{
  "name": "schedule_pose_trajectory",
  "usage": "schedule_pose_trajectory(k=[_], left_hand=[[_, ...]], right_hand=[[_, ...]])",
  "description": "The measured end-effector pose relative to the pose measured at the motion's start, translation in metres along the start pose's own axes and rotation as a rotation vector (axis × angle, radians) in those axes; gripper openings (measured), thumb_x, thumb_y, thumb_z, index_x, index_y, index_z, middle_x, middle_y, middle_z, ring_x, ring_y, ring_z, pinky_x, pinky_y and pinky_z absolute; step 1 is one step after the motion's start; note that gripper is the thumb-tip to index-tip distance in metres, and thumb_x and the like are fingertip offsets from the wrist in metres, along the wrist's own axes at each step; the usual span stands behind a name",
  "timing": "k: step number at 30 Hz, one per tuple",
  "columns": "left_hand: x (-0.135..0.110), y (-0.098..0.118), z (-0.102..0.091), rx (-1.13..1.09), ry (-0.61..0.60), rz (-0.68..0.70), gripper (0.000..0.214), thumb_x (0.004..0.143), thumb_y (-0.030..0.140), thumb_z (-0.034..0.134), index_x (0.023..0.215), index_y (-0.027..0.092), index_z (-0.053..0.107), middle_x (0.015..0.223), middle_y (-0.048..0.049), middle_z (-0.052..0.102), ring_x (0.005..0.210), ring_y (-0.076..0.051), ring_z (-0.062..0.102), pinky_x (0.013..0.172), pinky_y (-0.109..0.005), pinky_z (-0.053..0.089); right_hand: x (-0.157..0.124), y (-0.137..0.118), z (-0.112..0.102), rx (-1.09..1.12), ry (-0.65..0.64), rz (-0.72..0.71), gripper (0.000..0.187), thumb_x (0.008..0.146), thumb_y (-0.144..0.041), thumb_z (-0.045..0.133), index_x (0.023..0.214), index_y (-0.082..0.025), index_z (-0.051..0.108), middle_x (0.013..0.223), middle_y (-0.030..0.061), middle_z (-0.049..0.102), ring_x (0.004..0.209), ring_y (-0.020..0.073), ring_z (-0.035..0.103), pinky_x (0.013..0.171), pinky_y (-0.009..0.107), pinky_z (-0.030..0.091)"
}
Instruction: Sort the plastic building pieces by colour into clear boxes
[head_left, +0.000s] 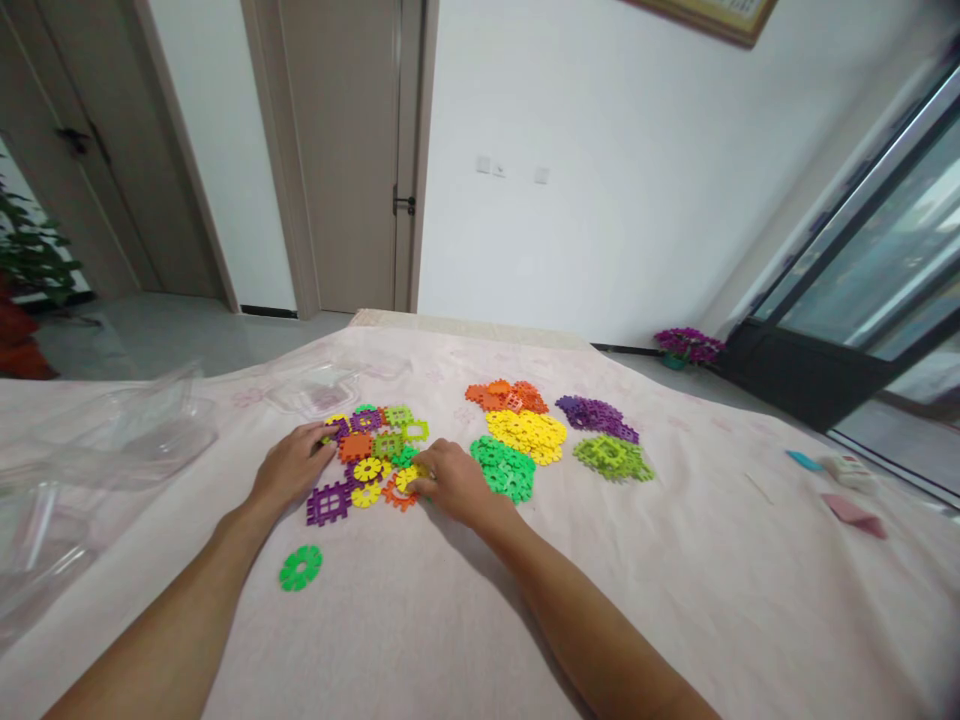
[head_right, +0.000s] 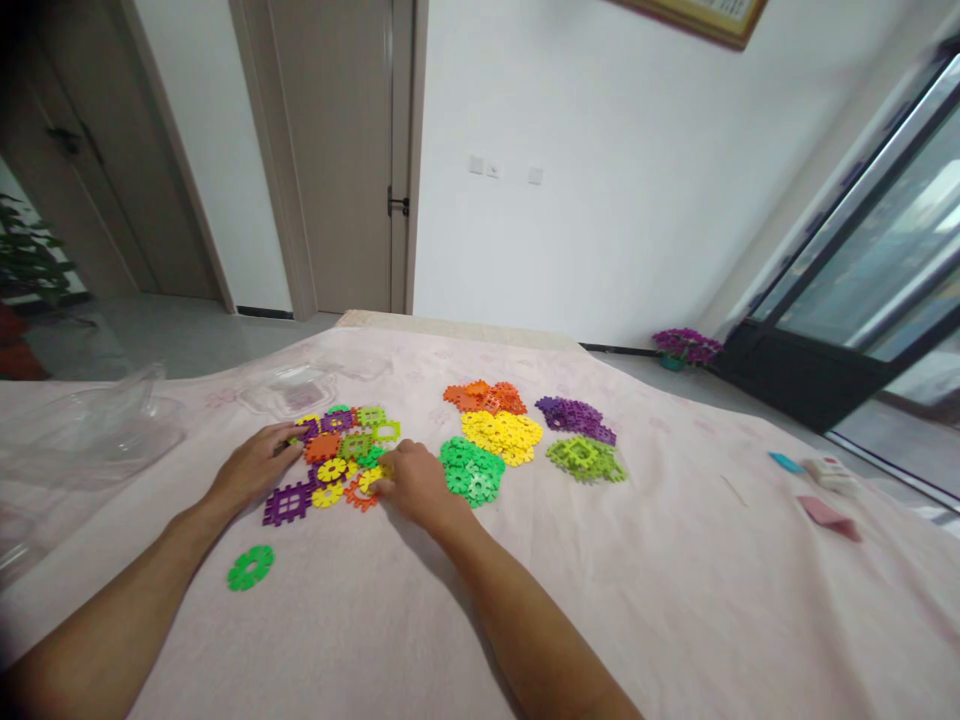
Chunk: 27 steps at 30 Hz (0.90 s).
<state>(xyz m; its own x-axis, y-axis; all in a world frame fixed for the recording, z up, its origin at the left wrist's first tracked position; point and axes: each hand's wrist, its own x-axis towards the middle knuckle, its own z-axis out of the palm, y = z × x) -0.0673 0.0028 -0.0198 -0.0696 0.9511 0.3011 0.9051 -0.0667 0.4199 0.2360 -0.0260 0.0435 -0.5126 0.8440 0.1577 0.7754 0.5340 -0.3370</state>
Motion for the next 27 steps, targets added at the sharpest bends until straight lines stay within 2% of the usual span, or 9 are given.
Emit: schedule_pose_trajectory(k=[3,7,14,19,27], left_hand=[[0.000,-0.001,0.001,-0.002,-0.012,0.000,0.049,0.092,0.046,0.040,0.125,0.022,0.068,0.140,-0.0077,0.060,0.129,-0.025,0.056,0.112,-0.037,0.040],[0.001,-0.001,0.001,0.003,-0.011,0.000,0.050,0.092,0.047,0.040,0.124,0.022,0.068,0.140,-0.0076,0.060,0.129,-0.025,0.055,0.112,-0.037,0.039],[0.002,-0.007,0.004,0.001,-0.025,0.001,0.052,0.091,0.050,0.040,0.127,0.022,0.066,0.141,-0.0091,0.059,0.130,-0.026,0.054,0.113,-0.038,0.038],[0.003,-0.010,0.006,-0.002,-0.026,0.006,0.054,0.091,0.051,0.040,0.128,0.022,0.066,0.141,-0.0084,0.059,0.129,-0.026,0.055,0.113,-0.037,0.038],[0.003,-0.008,0.005,0.005,-0.018,0.014,0.054,0.090,0.051,0.040,0.127,0.021,0.067,0.139,-0.0077,0.060,0.128,-0.026,0.056,0.111,-0.036,0.040]], right_hand=[[-0.002,-0.008,0.002,-0.119,-0.044,-0.025,0.033,0.095,-0.049,0.059,0.111,-0.023,0.071,0.110,0.0091,0.066,0.104,0.0220,0.058,0.085,0.030,0.044],[-0.004,-0.008,0.004,-0.207,-0.041,-0.061,0.034,0.096,-0.051,0.057,0.108,-0.022,0.069,0.111,0.0091,0.063,0.102,0.0220,0.058,0.081,0.030,0.045],[-0.007,-0.012,0.010,-0.313,-0.023,-0.136,0.022,0.101,-0.030,0.049,0.099,-0.019,0.068,0.101,0.0085,0.065,0.094,0.0219,0.059,0.077,0.031,0.046],[-0.009,-0.018,0.012,-0.343,0.018,-0.159,0.031,0.097,-0.048,0.055,0.108,-0.021,0.066,0.102,0.0095,0.064,0.092,0.0247,0.060,0.075,0.034,0.049],[-0.006,-0.015,0.012,-0.362,0.015,-0.207,0.019,0.100,-0.031,0.050,0.100,-0.019,0.065,0.100,0.0083,0.066,0.091,0.0227,0.062,0.076,0.032,0.048]])
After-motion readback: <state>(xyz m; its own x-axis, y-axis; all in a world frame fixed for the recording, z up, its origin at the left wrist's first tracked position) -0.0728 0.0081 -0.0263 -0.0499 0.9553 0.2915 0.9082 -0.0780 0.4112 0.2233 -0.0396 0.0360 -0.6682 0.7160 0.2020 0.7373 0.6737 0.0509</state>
